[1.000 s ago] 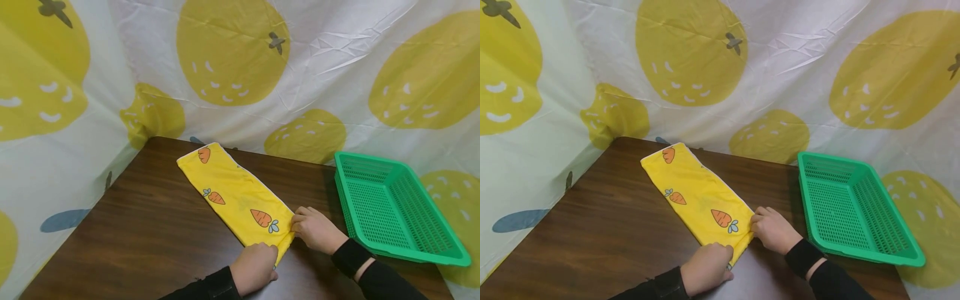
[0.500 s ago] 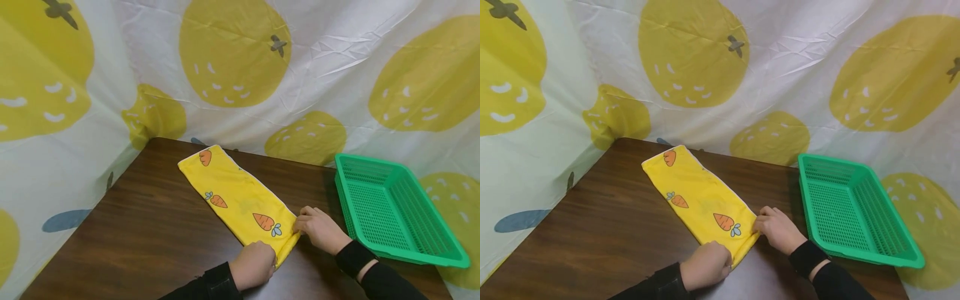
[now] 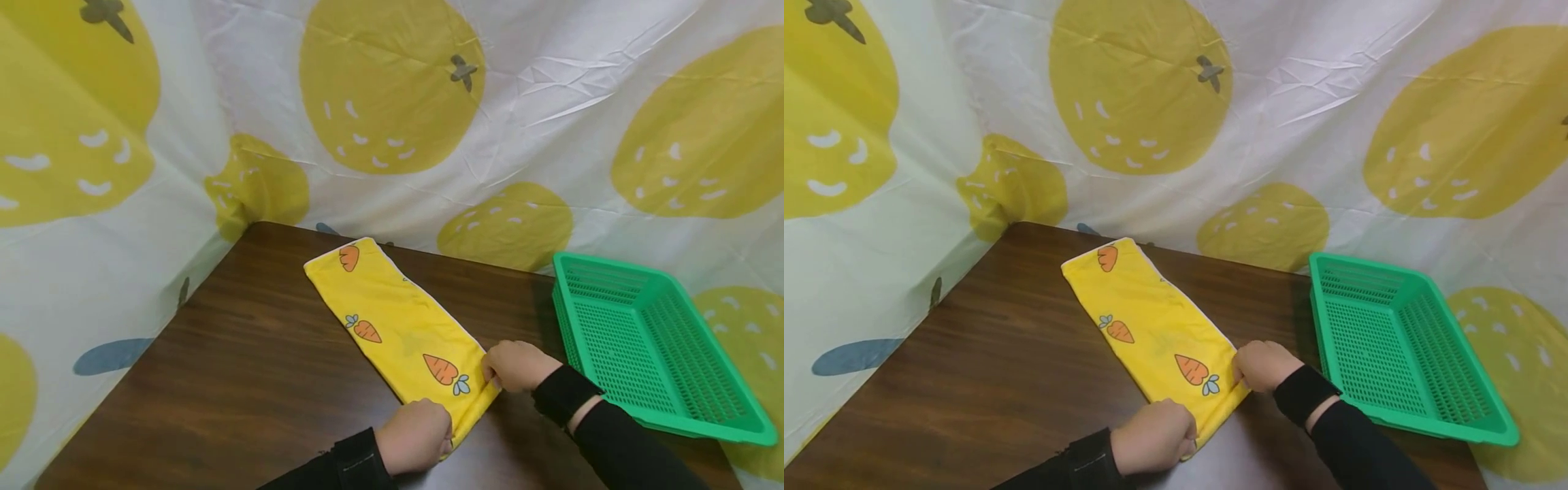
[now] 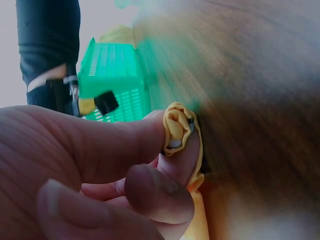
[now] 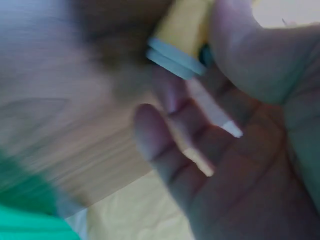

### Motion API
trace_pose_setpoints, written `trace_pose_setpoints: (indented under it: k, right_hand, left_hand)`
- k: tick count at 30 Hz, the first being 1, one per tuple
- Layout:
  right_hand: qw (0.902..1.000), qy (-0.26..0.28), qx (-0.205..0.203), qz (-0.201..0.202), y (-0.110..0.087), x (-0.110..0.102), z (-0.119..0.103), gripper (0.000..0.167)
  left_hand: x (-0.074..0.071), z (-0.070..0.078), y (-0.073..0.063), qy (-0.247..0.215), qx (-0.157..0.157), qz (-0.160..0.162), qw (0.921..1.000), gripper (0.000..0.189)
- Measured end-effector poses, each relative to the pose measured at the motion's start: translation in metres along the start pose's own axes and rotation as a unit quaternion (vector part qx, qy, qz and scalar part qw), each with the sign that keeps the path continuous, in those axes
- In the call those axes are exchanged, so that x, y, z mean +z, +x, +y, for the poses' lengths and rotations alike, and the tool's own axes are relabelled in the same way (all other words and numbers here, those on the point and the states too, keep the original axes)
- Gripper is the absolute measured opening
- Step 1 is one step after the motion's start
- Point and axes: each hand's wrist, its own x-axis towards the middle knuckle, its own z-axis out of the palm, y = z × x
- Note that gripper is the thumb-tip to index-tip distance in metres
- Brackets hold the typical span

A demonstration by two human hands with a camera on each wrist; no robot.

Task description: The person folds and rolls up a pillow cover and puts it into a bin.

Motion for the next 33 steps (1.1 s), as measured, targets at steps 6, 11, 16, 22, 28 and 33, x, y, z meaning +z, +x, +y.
trace_pose_setpoints:
  k: [6, 11, 16, 22, 28, 33]
  right_hand:
    - [0.9959, 0.029, 0.06, -0.062, 0.018, -0.013, -0.006, 0.031]
    - [0.9968, 0.018, 0.057, -0.054, 0.022, -0.013, -0.008, 0.035]
    - [0.9971, 0.0, 0.057, -0.05, 0.025, -0.011, -0.009, 0.036]
    - [0.9978, 0.001, 0.059, -0.031, 0.027, -0.012, -0.011, 0.038]
    - [0.9978, 0.027, 0.056, -0.023, 0.028, -0.012, -0.009, 0.036]
    - [0.999, 0.025, 0.038, 0.008, 0.019, -0.007, -0.008, 0.035]
  left_hand:
    - [0.001, 0.0, 0.001, 0.0, -0.002, -0.005, 1.0, 0.041]
    - [0.001, -0.002, 0.002, 0.001, -0.004, -0.007, 1.0, 0.043]
    - [0.003, -0.007, 0.003, -0.01, -0.005, -0.021, 0.9997, 0.046]
    - [0.001, -0.009, -0.001, -0.004, -0.013, -0.001, 0.9999, 0.051]
    - [0.001, -0.004, -0.003, 0.064, 0.037, 0.065, 0.9952, 0.02]
    - [0.006, -0.001, -0.006, 0.149, 0.096, 0.1, 0.9792, 0.016]
